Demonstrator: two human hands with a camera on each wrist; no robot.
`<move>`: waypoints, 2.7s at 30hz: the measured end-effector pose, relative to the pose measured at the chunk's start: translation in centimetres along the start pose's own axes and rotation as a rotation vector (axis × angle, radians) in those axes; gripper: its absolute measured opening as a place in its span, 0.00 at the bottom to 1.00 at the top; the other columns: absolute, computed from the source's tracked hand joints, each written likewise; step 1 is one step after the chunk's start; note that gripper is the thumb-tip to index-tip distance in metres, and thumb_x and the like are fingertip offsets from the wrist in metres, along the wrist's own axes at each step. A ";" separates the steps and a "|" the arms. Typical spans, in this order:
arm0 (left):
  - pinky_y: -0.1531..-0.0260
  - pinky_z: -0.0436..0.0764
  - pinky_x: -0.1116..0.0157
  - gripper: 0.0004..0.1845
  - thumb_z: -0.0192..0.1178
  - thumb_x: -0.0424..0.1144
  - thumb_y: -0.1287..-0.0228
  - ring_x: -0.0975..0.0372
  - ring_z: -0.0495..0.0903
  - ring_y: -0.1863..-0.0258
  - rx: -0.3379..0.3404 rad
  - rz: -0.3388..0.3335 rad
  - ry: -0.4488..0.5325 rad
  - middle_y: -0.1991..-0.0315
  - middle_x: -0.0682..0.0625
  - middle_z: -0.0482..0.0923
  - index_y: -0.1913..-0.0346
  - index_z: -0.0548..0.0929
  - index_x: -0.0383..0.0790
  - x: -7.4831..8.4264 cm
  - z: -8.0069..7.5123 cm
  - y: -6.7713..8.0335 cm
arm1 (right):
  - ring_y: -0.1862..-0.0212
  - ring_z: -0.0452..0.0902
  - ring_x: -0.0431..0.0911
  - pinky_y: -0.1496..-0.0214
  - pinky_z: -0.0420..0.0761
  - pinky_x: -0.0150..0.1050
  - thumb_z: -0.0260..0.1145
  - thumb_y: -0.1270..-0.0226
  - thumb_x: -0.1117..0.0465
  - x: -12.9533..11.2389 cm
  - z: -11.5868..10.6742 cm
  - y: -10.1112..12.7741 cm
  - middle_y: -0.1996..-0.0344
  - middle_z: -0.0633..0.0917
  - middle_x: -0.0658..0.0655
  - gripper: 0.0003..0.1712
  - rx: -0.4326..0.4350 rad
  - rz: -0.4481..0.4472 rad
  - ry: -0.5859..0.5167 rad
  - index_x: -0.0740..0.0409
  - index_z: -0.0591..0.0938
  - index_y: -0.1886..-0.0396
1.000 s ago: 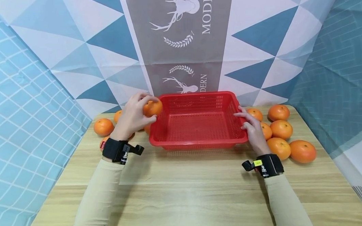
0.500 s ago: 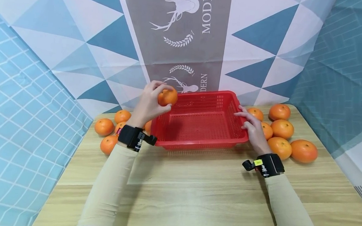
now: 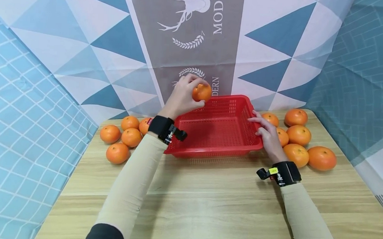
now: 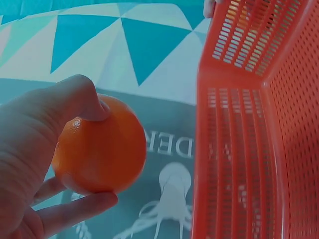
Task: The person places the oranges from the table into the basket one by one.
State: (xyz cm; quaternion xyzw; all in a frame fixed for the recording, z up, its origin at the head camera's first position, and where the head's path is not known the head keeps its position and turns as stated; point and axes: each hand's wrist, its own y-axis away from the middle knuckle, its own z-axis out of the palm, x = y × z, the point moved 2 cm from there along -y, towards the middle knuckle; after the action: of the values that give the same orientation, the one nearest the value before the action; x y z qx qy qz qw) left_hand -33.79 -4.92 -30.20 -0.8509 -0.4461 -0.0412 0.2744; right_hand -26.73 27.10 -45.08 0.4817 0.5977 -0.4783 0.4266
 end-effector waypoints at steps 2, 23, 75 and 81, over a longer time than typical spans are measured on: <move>0.31 0.88 0.52 0.26 0.75 0.42 0.31 0.50 0.74 0.26 -0.016 0.005 0.008 0.28 0.44 0.78 0.32 0.86 0.51 0.5 0.5 -0.7 | 0.05 0.44 0.62 0.40 0.82 0.16 0.43 0.25 0.74 0.0 0.0 0.0 0.05 0.55 0.53 0.35 0.001 0.000 0.010 0.65 0.76 0.22; 0.32 0.87 0.60 0.27 0.75 0.43 0.27 0.53 0.73 0.25 -0.206 0.059 -0.001 0.26 0.49 0.77 0.28 0.83 0.55 4.1 6.0 -4.2 | 0.10 0.50 0.53 0.44 0.85 0.22 0.43 0.13 0.67 0.3 -0.7 0.8 0.06 0.55 0.44 0.35 -0.015 0.002 0.174 0.44 0.75 0.15; 0.22 0.80 0.58 0.28 0.75 0.38 0.25 0.55 0.72 0.26 -0.498 -0.067 0.103 0.24 0.49 0.77 0.26 0.84 0.54 2.4 15.6 -3.5 | 0.07 0.45 0.64 0.39 0.81 0.16 0.43 0.25 0.73 0.1 -0.1 0.1 0.05 0.55 0.51 0.35 -0.017 0.004 0.033 0.65 0.76 0.21; 0.21 0.80 0.58 0.28 0.75 0.39 0.25 0.56 0.71 0.25 -0.506 -0.077 0.090 0.23 0.50 0.76 0.25 0.84 0.56 2.3 15.9 -3.7 | 0.07 0.46 0.64 0.39 0.80 0.16 0.44 0.25 0.73 0.1 -0.1 0.0 0.05 0.55 0.52 0.35 -0.009 0.004 0.041 0.66 0.76 0.22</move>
State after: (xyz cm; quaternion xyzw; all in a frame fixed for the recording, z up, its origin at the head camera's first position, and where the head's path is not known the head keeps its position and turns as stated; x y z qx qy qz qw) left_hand -38.06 6.50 -41.34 -0.8721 -0.4411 -0.1998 0.0705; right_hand -26.74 27.21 -45.12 0.4908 0.6076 -0.4644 0.4174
